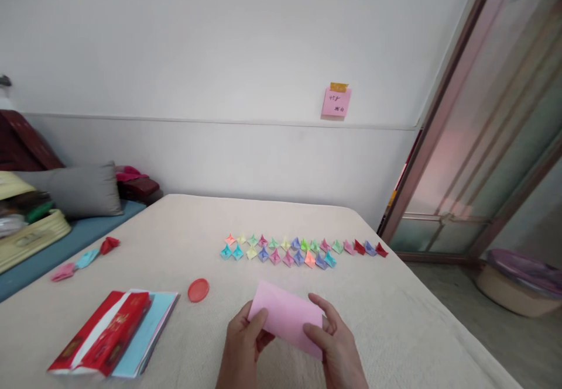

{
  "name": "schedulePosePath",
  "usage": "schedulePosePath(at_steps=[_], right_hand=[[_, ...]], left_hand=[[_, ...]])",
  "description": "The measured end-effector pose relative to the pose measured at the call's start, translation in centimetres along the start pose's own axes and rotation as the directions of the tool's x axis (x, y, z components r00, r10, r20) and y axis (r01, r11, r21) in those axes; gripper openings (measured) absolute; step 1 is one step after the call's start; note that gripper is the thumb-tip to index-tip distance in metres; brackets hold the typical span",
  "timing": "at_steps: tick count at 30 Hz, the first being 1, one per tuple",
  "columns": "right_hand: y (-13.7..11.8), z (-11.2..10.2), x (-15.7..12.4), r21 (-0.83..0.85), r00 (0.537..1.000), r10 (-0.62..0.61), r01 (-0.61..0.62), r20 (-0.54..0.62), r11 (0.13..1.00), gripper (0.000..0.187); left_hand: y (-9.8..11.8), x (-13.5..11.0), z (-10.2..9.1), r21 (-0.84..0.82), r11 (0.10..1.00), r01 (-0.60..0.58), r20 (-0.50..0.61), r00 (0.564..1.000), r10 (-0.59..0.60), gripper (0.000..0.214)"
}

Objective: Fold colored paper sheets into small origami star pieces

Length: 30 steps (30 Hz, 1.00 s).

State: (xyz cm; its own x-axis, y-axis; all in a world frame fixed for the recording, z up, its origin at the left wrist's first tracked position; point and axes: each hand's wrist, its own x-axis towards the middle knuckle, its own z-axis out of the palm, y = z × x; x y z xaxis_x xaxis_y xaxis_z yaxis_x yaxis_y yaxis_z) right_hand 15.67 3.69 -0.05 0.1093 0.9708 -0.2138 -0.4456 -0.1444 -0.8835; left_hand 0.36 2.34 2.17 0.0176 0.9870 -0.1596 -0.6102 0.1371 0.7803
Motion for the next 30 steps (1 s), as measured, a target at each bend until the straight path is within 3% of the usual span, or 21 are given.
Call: schedulePosePath(at_steps=[6,14,21,25,30], right_hand=[[1.1,0.9,-0.5,-0.047,0.993,-0.094,0.091,-0.065,0.995,0.060],[-1.1,0.0,-0.6,-0.147,0.991,-0.128,0.122,-0.035,0.982,0.041],[-0.9,-0.7,-0.1,-0.105,0.963,-0.065,0.095,0.261,0.990,0.046],[-0.5,-0.9,-0.3,-0.146,0.925,0.011,0.048,0.380,0.988,0.034],[-0.4,-1.9,0.1,-0.271,0.867,0.034,0.118,0.497,0.955,0.035]], left_hand=[[-1.2,0.7,-0.3,0.056,0.998,0.037,-0.101,0.994,-0.032,0.027],[-0.4,0.8,-1.1,0.085,0.996,0.014,-0.197,0.980,0.003,0.023],[1.1,0.2,-0.6,0.134,0.989,0.063,-0.056,0.997,-0.056,0.033],[1.4,-0.1,-0.6,0.166,0.986,0.037,-0.019,0.999,-0.034,0.025],[0.7,0.9,-1.9,0.137,0.991,-0.003,-0.184,0.982,0.029,0.025]])
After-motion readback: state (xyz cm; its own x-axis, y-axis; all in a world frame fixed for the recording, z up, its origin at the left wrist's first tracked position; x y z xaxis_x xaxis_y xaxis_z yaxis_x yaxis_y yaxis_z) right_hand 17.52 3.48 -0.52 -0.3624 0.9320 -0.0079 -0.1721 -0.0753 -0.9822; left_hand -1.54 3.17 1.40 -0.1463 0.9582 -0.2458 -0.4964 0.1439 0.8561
